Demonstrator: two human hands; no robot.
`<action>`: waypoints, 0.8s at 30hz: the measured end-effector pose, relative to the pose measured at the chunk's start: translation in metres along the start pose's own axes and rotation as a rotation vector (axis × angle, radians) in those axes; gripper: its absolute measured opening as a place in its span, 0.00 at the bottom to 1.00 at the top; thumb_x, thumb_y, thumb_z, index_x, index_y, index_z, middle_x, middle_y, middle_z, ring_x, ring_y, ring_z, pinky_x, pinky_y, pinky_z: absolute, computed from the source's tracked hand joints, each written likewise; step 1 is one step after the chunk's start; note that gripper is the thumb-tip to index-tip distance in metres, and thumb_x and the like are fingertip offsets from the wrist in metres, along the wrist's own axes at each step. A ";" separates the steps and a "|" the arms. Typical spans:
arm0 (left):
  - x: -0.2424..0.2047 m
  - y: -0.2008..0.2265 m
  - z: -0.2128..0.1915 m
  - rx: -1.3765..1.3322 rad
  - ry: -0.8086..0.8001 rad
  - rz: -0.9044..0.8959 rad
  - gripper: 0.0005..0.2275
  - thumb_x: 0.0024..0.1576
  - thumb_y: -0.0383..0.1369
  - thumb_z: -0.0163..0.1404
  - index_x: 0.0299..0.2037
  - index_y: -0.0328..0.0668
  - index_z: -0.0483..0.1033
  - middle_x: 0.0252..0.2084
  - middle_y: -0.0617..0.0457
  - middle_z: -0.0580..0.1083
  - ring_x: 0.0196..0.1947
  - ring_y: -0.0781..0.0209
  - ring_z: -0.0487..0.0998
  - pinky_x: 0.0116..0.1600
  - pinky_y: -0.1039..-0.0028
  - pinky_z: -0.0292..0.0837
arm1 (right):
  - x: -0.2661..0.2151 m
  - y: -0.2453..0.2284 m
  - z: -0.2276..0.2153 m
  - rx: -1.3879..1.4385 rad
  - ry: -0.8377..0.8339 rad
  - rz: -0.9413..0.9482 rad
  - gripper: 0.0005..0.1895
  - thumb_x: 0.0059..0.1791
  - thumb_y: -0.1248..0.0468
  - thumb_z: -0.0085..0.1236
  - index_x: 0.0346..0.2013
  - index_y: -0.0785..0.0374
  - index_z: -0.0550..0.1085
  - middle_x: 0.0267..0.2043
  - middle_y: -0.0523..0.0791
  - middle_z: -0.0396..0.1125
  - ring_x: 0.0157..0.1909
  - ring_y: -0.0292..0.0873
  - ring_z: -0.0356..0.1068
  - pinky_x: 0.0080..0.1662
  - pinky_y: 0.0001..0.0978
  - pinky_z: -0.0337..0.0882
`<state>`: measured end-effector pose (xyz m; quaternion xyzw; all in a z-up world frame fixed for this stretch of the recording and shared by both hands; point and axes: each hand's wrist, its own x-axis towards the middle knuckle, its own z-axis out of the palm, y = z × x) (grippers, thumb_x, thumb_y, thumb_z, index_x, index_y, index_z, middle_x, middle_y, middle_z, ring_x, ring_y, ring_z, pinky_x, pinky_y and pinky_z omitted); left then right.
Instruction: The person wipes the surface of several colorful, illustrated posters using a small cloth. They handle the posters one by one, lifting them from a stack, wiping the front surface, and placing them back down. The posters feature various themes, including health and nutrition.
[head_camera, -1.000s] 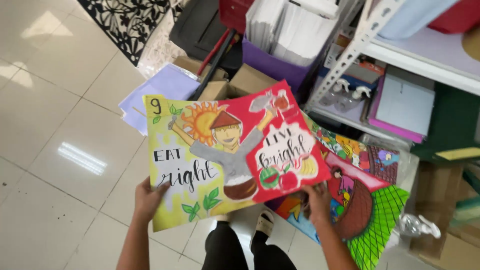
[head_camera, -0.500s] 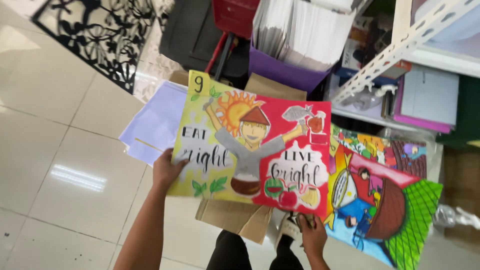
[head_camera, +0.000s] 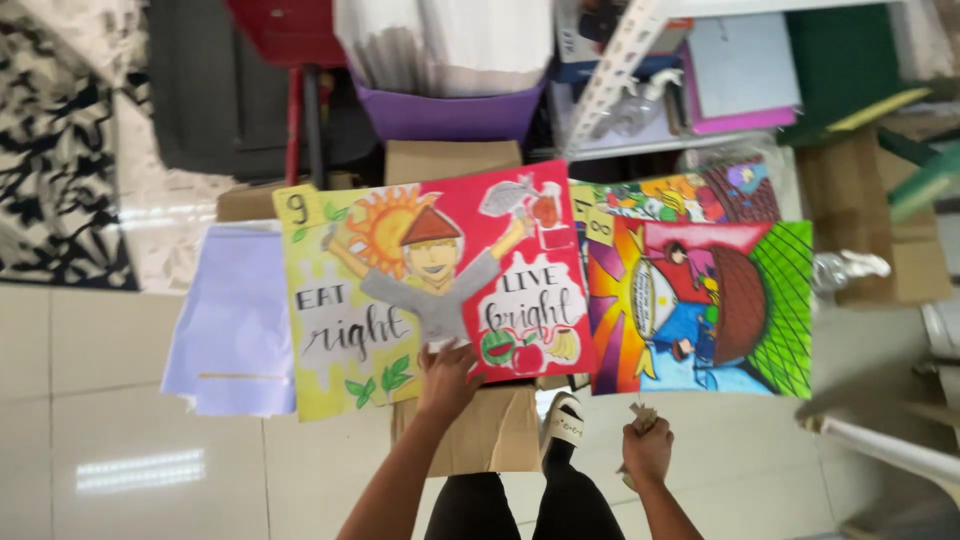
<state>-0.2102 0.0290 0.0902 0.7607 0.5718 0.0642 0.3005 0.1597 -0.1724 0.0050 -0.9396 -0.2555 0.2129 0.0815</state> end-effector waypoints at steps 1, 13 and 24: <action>0.001 0.005 0.015 0.002 -0.012 0.021 0.22 0.51 0.43 0.58 0.58 0.55 0.77 0.70 0.45 0.64 0.72 0.41 0.55 0.68 0.31 0.38 | -0.001 0.002 0.000 0.006 0.010 0.022 0.27 0.43 0.56 0.61 0.53 0.66 0.68 0.53 0.59 0.67 0.54 0.63 0.68 0.54 0.54 0.69; -0.012 0.142 0.110 -0.359 0.011 0.201 0.15 0.52 0.22 0.50 0.51 0.41 0.74 0.52 0.42 0.76 0.44 0.39 0.78 0.45 0.53 0.74 | 0.078 0.074 -0.015 0.298 0.089 0.149 0.27 0.49 0.52 0.60 0.54 0.69 0.67 0.51 0.59 0.69 0.52 0.61 0.72 0.53 0.52 0.71; 0.064 0.249 0.261 -0.202 0.053 -0.723 0.39 0.45 0.35 0.61 0.68 0.38 0.55 0.64 0.31 0.62 0.63 0.31 0.64 0.65 0.51 0.64 | 0.286 0.150 -0.134 0.357 0.282 0.157 0.48 0.45 0.50 0.66 0.72 0.67 0.54 0.73 0.66 0.44 0.64 0.67 0.58 0.59 0.51 0.65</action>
